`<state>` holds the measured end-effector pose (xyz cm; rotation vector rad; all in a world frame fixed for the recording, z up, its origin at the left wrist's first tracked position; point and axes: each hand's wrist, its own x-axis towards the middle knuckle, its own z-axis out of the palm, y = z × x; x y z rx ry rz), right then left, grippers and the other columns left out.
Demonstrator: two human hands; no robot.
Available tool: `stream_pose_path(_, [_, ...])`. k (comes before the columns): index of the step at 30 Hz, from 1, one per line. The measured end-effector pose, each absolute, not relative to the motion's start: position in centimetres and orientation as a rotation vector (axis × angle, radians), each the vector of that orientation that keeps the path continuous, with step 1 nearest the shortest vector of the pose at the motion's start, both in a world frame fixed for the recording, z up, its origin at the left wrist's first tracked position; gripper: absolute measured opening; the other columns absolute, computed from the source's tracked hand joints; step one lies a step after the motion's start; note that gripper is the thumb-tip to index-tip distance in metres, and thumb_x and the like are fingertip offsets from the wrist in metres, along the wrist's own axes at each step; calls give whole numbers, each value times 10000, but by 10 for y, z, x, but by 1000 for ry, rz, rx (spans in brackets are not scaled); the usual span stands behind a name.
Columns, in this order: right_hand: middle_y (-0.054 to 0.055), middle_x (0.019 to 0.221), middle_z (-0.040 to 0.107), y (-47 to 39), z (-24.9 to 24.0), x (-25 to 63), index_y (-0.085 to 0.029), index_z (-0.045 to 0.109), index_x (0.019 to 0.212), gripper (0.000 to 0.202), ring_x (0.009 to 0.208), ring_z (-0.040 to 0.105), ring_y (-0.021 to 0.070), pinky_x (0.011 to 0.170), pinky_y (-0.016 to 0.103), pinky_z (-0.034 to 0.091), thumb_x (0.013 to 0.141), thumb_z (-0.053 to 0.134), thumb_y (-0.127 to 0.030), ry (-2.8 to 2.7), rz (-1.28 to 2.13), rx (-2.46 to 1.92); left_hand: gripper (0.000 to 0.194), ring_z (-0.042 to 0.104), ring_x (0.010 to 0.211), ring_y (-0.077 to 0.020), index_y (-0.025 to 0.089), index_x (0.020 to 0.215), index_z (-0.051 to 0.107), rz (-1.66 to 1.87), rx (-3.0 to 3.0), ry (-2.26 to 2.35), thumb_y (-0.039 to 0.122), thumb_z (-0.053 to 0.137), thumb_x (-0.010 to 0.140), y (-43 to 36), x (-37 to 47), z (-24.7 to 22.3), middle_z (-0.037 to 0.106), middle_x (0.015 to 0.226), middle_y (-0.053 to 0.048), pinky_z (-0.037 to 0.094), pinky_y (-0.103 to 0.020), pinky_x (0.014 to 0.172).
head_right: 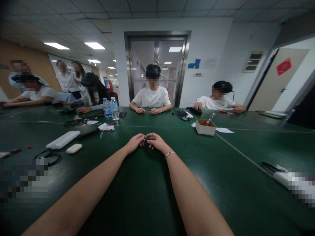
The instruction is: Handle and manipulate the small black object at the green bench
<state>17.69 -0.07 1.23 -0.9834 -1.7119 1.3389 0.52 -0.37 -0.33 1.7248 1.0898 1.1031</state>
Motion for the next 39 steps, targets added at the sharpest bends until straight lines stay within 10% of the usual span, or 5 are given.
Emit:
stream_pose_path(24, [-11, 675, 584, -2, 11, 172, -129, 530, 882, 191, 486, 575, 75, 429, 150, 478, 752, 582, 1, -1674, 1278, -1073, 305, 494, 602, -100, 162, 920, 573, 1133, 1780, 1114, 426, 480, 800, -4, 4, -4, 557, 702, -1, 405, -225, 581])
stream_pose_path(39, [4, 760, 588, -24, 10, 159, -170, 586, 822, 282, 659, 522, 133, 539, 207, 355, 678, 721, -372, -2118, 428, -1404, 256, 567, 673, -127, 168, 836, 591, 1089, 1986, 1307, 401, 593, 729, -19, 4, 6, 582, 876, -34, 454, -255, 641])
